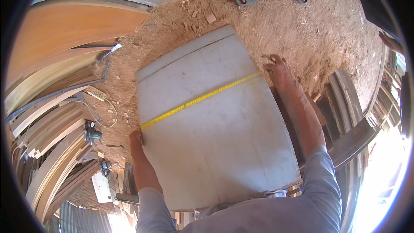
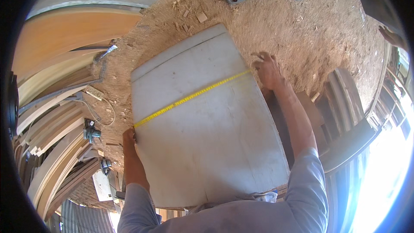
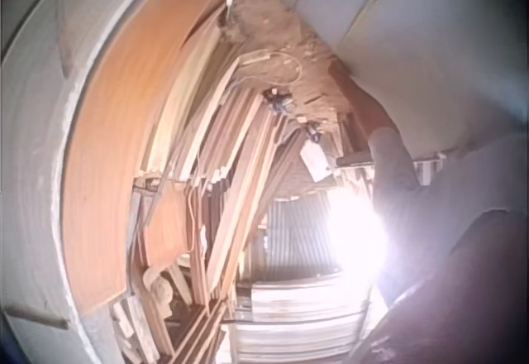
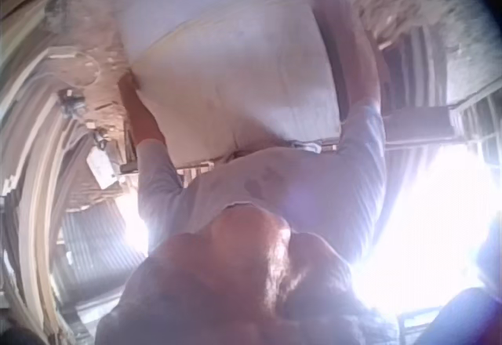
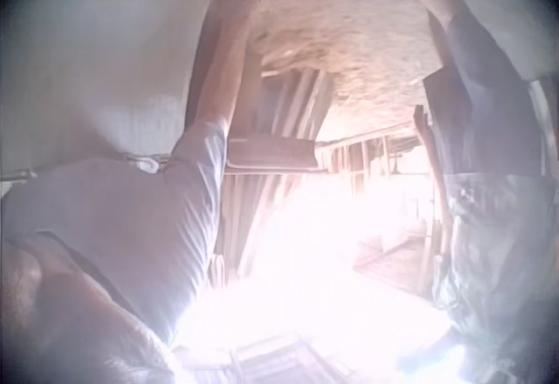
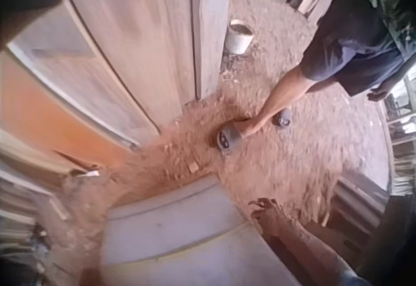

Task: The person measures several pieces of wood and boards in a workshop using a tape measure.

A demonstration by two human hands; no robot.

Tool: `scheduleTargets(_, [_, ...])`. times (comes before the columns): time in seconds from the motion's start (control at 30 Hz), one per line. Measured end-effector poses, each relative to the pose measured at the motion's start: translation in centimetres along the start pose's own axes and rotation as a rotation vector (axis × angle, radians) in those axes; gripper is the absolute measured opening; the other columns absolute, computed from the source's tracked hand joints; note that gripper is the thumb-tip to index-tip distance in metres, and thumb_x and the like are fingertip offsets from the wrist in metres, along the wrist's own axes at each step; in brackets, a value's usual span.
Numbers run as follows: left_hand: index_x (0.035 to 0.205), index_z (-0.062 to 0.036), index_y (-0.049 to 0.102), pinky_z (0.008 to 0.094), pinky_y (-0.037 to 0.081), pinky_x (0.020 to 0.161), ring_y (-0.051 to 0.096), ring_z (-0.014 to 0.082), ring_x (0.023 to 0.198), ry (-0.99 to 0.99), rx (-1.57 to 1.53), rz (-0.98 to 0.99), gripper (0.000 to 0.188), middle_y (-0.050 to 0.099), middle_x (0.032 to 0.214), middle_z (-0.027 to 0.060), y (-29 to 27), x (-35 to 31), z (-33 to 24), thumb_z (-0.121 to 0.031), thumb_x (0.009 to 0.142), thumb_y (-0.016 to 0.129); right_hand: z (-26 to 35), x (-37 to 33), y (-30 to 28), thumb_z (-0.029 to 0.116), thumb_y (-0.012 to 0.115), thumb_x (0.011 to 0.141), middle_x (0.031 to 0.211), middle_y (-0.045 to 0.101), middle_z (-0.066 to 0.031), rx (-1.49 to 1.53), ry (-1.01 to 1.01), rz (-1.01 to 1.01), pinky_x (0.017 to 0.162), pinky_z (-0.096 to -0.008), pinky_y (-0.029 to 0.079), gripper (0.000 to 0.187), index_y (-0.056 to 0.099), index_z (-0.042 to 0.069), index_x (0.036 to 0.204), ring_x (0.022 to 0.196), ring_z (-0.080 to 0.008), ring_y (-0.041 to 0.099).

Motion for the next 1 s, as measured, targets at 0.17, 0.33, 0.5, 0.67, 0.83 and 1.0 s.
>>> scheduleTargets(0.17, [0.082, -0.0079, 0.065, 0.0342, 0.036, 0.047, 0.048, 0.0148, 0.054, -0.013, -0.279, -0.069, 0.021, 0.053, 0.067, 0.0018, 3.3, 3.3, -5.5, -0.028, 0.089, 0.064, -3.8, 8.3, 3.2, 0.004, 0.060, 0.082, 0.133, 0.053, -0.0155, -0.063, 0.005, -0.004, 0.098, -0.0455, 0.047, 0.032, 0.074, 0.020, 0.106, 0.119, -0.0393, 0.050])
scheduleTargets(0.33, [0.081, -0.0088, 0.067, 0.0316, 0.034, 0.045, 0.044, 0.0122, 0.050, 0.011, -0.360, -0.049, 0.018, 0.053, 0.064, 0.0004, 6.7, 4.4, -10.7, -0.025, 0.088, 0.066, -5.9, 13.3, 5.9, 0.007, 0.062, 0.085, 0.122, 0.057, -0.0155, -0.117, 0.023, 0.064, 0.095, -0.0464, 0.047, 0.028, 0.074, 0.020, 0.107, 0.113, -0.0374, 0.053])
scheduleTargets(0.5, [0.089, -0.0028, 0.069, 0.0338, 0.042, 0.051, 0.050, 0.0151, 0.057, 0.049, -0.250, -0.026, 0.018, 0.058, 0.071, 0.0025, 5.4, 9.2, -12.4, -0.021, 0.088, 0.067, -6.2, 14.6, 7.2, 0.008, 0.063, 0.085, 0.116, 0.060, -0.0148, -0.094, -0.008, 0.042, 0.101, -0.0450, 0.039, 0.024, 0.074, 0.017, 0.104, 0.113, -0.0335, 0.053])
scheduleTargets(0.67, [0.094, 0.0012, 0.068, 0.0363, 0.046, 0.056, 0.054, 0.0168, 0.064, 0.034, -0.434, -0.048, 0.019, 0.059, 0.075, 0.0036, 6.1, 9.9, -12.2, -0.016, 0.087, 0.066, -5.7, 14.9, 7.1, 0.006, 0.063, 0.084, 0.113, 0.063, -0.0150, -0.107, -0.008, 0.090, 0.104, -0.0446, 0.036, 0.025, 0.075, 0.016, 0.104, 0.117, -0.0302, 0.053])
scheduleTargets(0.83, [0.096, 0.0016, 0.068, 0.0357, 0.046, 0.056, 0.054, 0.0163, 0.064, 0.059, -0.281, -0.132, 0.020, 0.061, 0.076, 0.0033, 6.7, 7.7, -14.4, -0.015, 0.087, 0.065, -6.3, 14.4, 6.7, 0.004, 0.064, 0.083, 0.113, 0.064, -0.0147, -0.139, 0.012, 0.034, 0.103, -0.0450, 0.037, 0.028, 0.074, 0.017, 0.105, 0.118, -0.0310, 0.053])
scheduleTargets(1.0, [0.104, -0.0058, 0.066, 0.0313, 0.044, 0.061, 0.053, 0.0154, 0.069, 0.019, -0.214, -0.018, 0.024, 0.054, 0.075, 0.0004, 6.5, 11.0, -12.0, -0.025, 0.090, 0.065, -7.1, 14.9, 8.0, 0.005, 0.061, 0.083, 0.116, 0.063, -0.0144, -0.155, 0.047, 0.069, 0.098, -0.0465, 0.042, 0.027, 0.073, 0.015, 0.105, 0.118, -0.0322, 0.053])
Point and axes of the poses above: each hand's wrist, its own x-axis towards the middle knuckle, its own y-axis out of the palm, z = x × y, the point moved 8 cm from there along x, towards the middle knuckle
